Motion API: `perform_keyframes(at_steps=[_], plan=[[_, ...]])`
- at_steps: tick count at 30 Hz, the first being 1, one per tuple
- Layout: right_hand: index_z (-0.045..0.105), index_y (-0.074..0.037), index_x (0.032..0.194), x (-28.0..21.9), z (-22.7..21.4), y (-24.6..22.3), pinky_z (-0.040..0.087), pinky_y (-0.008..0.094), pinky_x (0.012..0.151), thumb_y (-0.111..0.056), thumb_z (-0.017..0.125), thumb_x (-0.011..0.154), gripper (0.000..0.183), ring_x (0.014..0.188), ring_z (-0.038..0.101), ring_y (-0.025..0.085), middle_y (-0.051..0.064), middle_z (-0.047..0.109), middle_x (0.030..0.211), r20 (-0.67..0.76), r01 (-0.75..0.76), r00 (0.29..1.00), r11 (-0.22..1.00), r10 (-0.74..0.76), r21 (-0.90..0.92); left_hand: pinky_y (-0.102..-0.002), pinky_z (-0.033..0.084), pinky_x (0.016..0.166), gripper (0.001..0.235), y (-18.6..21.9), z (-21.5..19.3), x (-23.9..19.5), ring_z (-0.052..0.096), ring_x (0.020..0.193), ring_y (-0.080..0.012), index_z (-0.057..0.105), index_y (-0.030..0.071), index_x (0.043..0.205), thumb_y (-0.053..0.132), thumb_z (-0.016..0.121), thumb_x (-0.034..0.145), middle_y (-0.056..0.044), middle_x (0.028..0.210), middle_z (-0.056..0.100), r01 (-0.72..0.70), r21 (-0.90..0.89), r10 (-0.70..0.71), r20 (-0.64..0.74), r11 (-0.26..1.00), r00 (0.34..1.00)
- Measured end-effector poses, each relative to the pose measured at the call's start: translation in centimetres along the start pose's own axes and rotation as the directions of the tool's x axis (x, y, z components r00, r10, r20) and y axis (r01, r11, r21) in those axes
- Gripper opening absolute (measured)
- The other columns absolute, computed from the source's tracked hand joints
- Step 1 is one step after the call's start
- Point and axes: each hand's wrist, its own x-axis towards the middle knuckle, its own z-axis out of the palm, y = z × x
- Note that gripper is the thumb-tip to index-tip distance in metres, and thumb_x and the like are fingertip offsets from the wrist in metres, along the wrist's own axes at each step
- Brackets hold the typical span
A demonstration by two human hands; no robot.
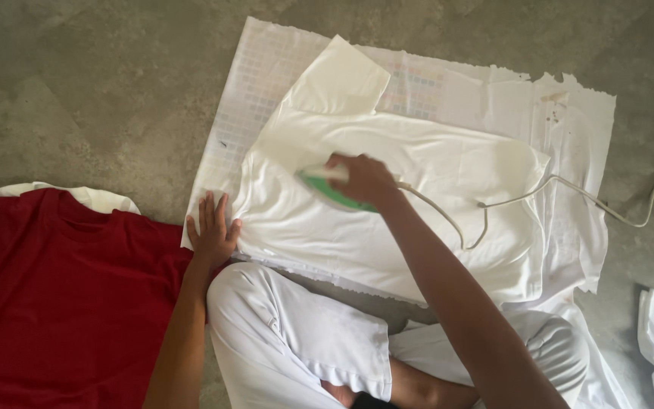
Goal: The person irons a white t-shirt laid out on a protective sheet on the floor. They use a green electric iron to smooth the fabric, frequently adjusting the shirt's position and flipping it over to iron different sections.
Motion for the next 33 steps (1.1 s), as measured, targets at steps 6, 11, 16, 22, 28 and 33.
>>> perform_keyframes(at_steps=[6, 11, 16, 22, 28, 33], plan=[[0.058, -0.039, 0.126, 2.2, 1.8, 2.0, 0.061, 0.053, 0.088, -0.056, 0.058, 0.100, 0.031, 0.098, 0.077, 0.038, 0.012, 0.074, 0.101, -0.129, -0.038, 0.991, 0.999, 0.041, 0.023, -0.068, 0.013, 0.129, 0.072, -1.8, 1.6, 0.5, 0.013, 0.164, -0.0335, 0.015, 0.033, 0.172, 0.051, 0.042, 0.108, -0.012, 0.179, 0.012, -0.075, 0.028, 0.077, -0.101, 0.997, 0.992], [0.052, -0.036, 0.151, -4.2, 1.0, 6.3, 0.056, 0.055, 0.105, -0.053, 0.052, 0.101, 0.053, 0.119, 0.072, 0.039, 0.016, 0.075, 0.123, 0.005, 0.068, 0.998, 0.990, -0.067, -0.127, -0.076, 0.021, 0.122, 0.077, -3.3, 2.7, 0.6, 0.021, 0.162, -0.0364, 0.022, 0.032, 0.172, 0.055, 0.048, 0.104, -0.017, 0.177, 0.021, -0.135, 0.050, 0.143, -0.241, 0.990, 0.960], [0.058, -0.034, 0.142, -13.1, -3.2, 15.1, 0.057, 0.057, 0.102, -0.054, 0.054, 0.099, 0.048, 0.116, 0.072, 0.041, 0.014, 0.076, 0.121, 0.042, -0.058, 0.997, 0.998, 0.058, 0.017, -0.077, 0.028, 0.118, 0.075, -5.3, 4.1, 1.6, 0.026, 0.160, -0.0359, 0.026, 0.031, 0.173, 0.056, 0.045, 0.105, -0.015, 0.177, 0.024, -0.182, 0.187, 0.238, -0.343, 0.965, 0.909], [0.059, -0.029, 0.137, -14.8, -7.1, 31.7, 0.056, 0.048, 0.073, -0.048, 0.056, 0.101, 0.041, 0.085, 0.072, 0.036, 0.014, 0.073, 0.096, -0.199, -0.459, 0.858, 0.881, 0.473, 0.116, -0.063, -0.005, 0.126, 0.079, -0.4, -1.1, 0.3, -0.006, 0.166, -0.0250, 0.016, 0.031, 0.168, 0.060, 0.035, 0.097, -0.006, 0.181, -0.004, 0.044, -0.064, -0.043, 0.022, 0.997, 0.999], [0.066, -0.023, 0.127, -16.0, -8.7, 40.0, 0.050, 0.035, 0.047, -0.040, 0.066, 0.102, 0.031, 0.058, 0.061, 0.021, 0.005, 0.068, 0.077, -0.287, -0.431, 0.845, 0.893, 0.451, 0.134, -0.068, -0.002, 0.124, 0.076, 0.2, -1.2, -0.1, 0.000, 0.165, -0.0328, 0.022, 0.028, 0.167, 0.057, 0.037, 0.098, -0.013, 0.180, 0.004, 0.019, -0.081, -0.021, -0.035, 0.997, 0.999], [0.068, -0.034, 0.129, -18.3, -9.8, 32.1, 0.057, 0.049, 0.077, -0.054, 0.064, 0.090, 0.044, 0.087, 0.073, 0.035, 0.011, 0.076, 0.092, -0.116, -0.386, 0.914, 0.921, 0.389, 0.047, -0.071, 0.003, 0.122, 0.078, -0.4, -1.2, 0.1, 0.003, 0.165, -0.0355, 0.023, 0.026, 0.167, 0.062, 0.035, 0.099, -0.014, 0.180, 0.006, -0.006, -0.058, 0.003, -0.049, 0.998, 0.999]])
